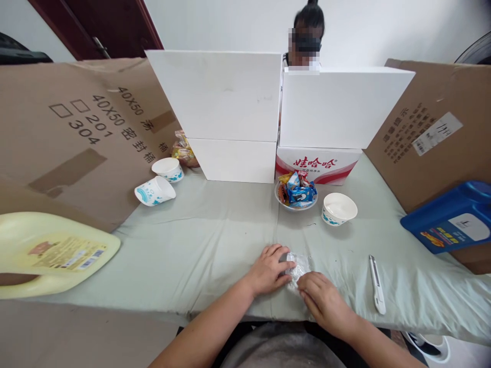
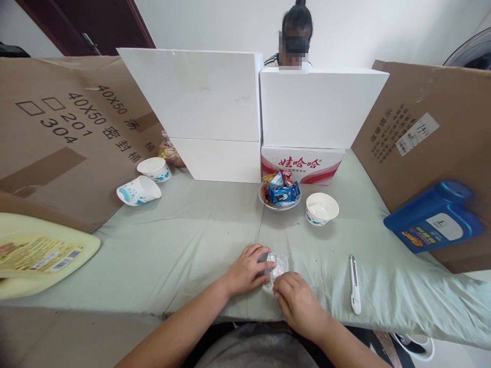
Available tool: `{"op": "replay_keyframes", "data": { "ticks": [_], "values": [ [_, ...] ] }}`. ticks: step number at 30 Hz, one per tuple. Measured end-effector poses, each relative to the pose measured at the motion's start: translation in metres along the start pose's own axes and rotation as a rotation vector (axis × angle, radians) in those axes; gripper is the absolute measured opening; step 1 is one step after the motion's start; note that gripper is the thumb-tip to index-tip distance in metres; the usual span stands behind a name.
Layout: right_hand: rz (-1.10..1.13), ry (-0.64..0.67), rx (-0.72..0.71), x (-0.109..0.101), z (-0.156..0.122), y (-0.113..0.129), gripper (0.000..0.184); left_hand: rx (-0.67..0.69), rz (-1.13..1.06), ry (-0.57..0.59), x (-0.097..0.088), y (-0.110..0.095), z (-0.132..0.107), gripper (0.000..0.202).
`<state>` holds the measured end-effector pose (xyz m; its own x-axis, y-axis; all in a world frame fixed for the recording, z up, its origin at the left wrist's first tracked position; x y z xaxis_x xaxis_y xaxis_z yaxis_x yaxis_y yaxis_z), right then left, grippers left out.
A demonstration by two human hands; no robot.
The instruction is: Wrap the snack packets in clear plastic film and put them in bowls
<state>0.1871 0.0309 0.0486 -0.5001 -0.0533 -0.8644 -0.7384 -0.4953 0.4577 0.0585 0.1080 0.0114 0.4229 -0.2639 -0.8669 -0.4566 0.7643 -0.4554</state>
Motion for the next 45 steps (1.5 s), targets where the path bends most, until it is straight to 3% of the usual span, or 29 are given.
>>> {"op": "replay_keyframes", "data": {
  "ticks": [6, 10, 13, 16, 19, 23, 27, 30, 34, 41, 43, 45],
  "values": [
    [-0.318, 0.034, 0.35, 0.019, 0.038, -0.052, 0.018, -0.008, 0.027, -0.002, 0.001, 0.0, 0.002, 0.016],
    [-0.423, 0.023, 0.386, 0.034, 0.042, -0.062, 0.019, 0.009, 0.001, -0.062, -0.002, 0.0, 0.002, 0.015],
    [-0.47, 0.012, 0.371, 0.037, 0.04, -0.059, 0.017, 0.017, -0.085, -0.211, -0.012, 0.002, -0.001, 0.024],
    [-0.502, -0.004, 0.358, 0.038, 0.04, -0.056, 0.015, 0.125, -0.131, -0.29, -0.014, -0.004, -0.002, 0.027],
    [-0.527, -0.022, 0.344, 0.037, 0.04, -0.055, 0.015, 0.244, -0.095, -0.173, -0.003, -0.013, 0.001, 0.017],
    [-0.562, -0.068, 0.344, 0.021, 0.033, -0.07, 0.015, 0.2, -0.09, -0.033, 0.01, -0.01, 0.006, 0.012],
    [-0.588, -0.163, 0.383, -0.008, 0.022, -0.084, 0.016, 0.182, -0.103, 0.001, 0.008, -0.009, 0.006, 0.012],
    [-0.491, -0.176, 0.214, -0.009, 0.023, -0.065, 0.017, 0.187, -0.108, 0.001, 0.005, -0.011, 0.006, 0.012],
    [-0.231, -0.126, -0.025, 0.013, 0.023, -0.034, 0.032, 0.18, -0.133, -0.034, 0.003, -0.011, 0.004, 0.012],
    [-0.338, -0.103, -0.025, 0.027, -0.007, -0.033, 0.031, 0.076, -0.207, -0.256, -0.006, -0.002, -0.001, 0.01],
    [-0.338, -0.076, -0.029, 0.022, -0.012, -0.037, 0.027, 0.041, -0.205, -0.301, -0.009, 0.001, 0.0, 0.011],
    [-0.33, -0.093, -0.043, 0.004, -0.01, -0.045, 0.027, 0.031, -0.207, -0.292, -0.01, 0.001, 0.001, 0.011]
  ]
}}
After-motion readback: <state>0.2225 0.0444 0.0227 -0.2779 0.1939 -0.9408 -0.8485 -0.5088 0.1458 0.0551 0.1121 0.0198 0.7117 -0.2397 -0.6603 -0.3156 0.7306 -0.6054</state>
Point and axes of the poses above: each hand's wrist, its own z-axis towards the middle knuckle, its own x-axis out of the palm, y = z × x, the point moved 6 cm from there along z, towards the middle knuckle, and after that the axes turned 5 degrees about -z, right-handed, at the moved point
